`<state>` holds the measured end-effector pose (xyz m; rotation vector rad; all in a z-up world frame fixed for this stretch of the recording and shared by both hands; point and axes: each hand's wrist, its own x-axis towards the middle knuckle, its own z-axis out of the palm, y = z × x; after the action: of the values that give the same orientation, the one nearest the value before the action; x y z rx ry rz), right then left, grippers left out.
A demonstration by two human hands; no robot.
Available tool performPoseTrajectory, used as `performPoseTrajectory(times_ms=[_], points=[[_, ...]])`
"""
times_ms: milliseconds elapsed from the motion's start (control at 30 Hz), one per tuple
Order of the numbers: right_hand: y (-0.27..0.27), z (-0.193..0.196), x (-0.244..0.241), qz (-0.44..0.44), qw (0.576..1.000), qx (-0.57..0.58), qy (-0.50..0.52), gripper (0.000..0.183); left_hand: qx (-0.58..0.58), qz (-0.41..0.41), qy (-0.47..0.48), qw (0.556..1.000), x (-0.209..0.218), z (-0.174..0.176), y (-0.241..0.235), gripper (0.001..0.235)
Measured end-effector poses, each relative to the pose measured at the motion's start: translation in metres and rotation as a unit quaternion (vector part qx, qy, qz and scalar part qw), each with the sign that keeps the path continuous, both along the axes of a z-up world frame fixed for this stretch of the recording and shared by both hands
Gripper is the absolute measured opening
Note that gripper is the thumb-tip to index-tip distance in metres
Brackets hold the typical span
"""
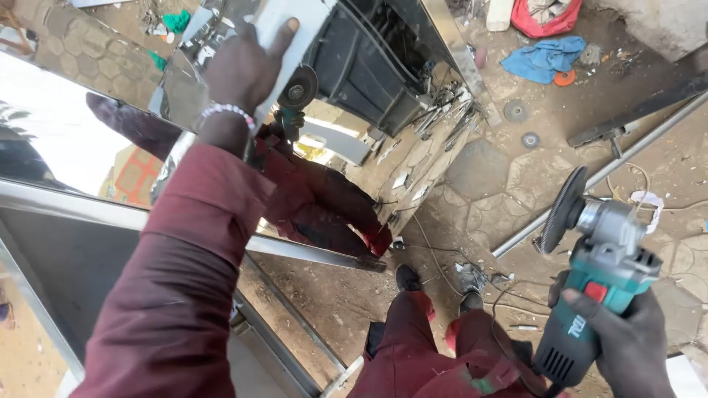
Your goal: Using an angle grinder to smooth the welds and edges of a stainless steel structure.
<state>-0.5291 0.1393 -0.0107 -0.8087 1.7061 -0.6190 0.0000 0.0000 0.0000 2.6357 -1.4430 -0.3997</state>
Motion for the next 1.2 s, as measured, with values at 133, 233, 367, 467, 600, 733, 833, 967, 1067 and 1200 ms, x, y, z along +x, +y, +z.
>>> performPoseTrajectory(times_ms=[133, 233, 367, 467, 600, 733, 833, 967, 1067, 1200], points=[[-0.017, 0.017, 0.033, 0.013, 0.991, -0.070, -0.114, 0.051, -0.025, 0.001, -0.008, 1.000, 0.008, 0.000, 0.000, 0.090], [-0.033, 0.035, 0.059, 0.033, 0.988, -0.107, -0.109, 0.045, -0.006, 0.023, 0.031, 0.999, 0.008, 0.008, 0.005, 0.092], [-0.081, 0.038, 0.078, 0.108, 0.988, -0.065, 0.088, 0.048, -0.019, 0.008, 0.031, 0.999, 0.017, 0.006, 0.000, 0.100], [-0.128, 0.028, 0.087, 0.200, 0.961, -0.071, 0.179, 0.056, -0.016, 0.026, 0.046, 0.998, 0.024, 0.011, -0.001, 0.089], [-0.218, 0.021, 0.106, 0.310, 0.925, -0.096, 0.195, 0.074, -0.010, 0.080, 0.064, 0.995, 0.013, 0.020, -0.010, 0.081], [-0.319, -0.004, 0.123, 0.315, 0.939, -0.127, 0.058, 0.054, -0.030, 0.101, -0.013, 0.994, 0.006, 0.013, -0.045, 0.081], [-0.388, -0.006, 0.134, 0.320, 0.932, -0.131, -0.106, 0.035, -0.095, 0.134, -0.080, 0.983, -0.009, 0.003, -0.090, 0.082], [-0.453, -0.035, 0.142, 0.380, 0.898, -0.217, -0.041, 0.031, -0.006, 0.283, 0.011, 0.959, -0.021, 0.014, -0.117, 0.079], [-0.485, -0.028, 0.145, 0.446, 0.827, -0.340, 0.040, 0.055, -0.008, 0.291, 0.008, 0.957, -0.022, 0.012, -0.120, 0.075], [-0.494, -0.012, 0.163, 0.491, 0.796, -0.350, 0.057, 0.076, 0.010, 0.290, -0.001, 0.957, -0.019, 0.013, -0.120, 0.087]])
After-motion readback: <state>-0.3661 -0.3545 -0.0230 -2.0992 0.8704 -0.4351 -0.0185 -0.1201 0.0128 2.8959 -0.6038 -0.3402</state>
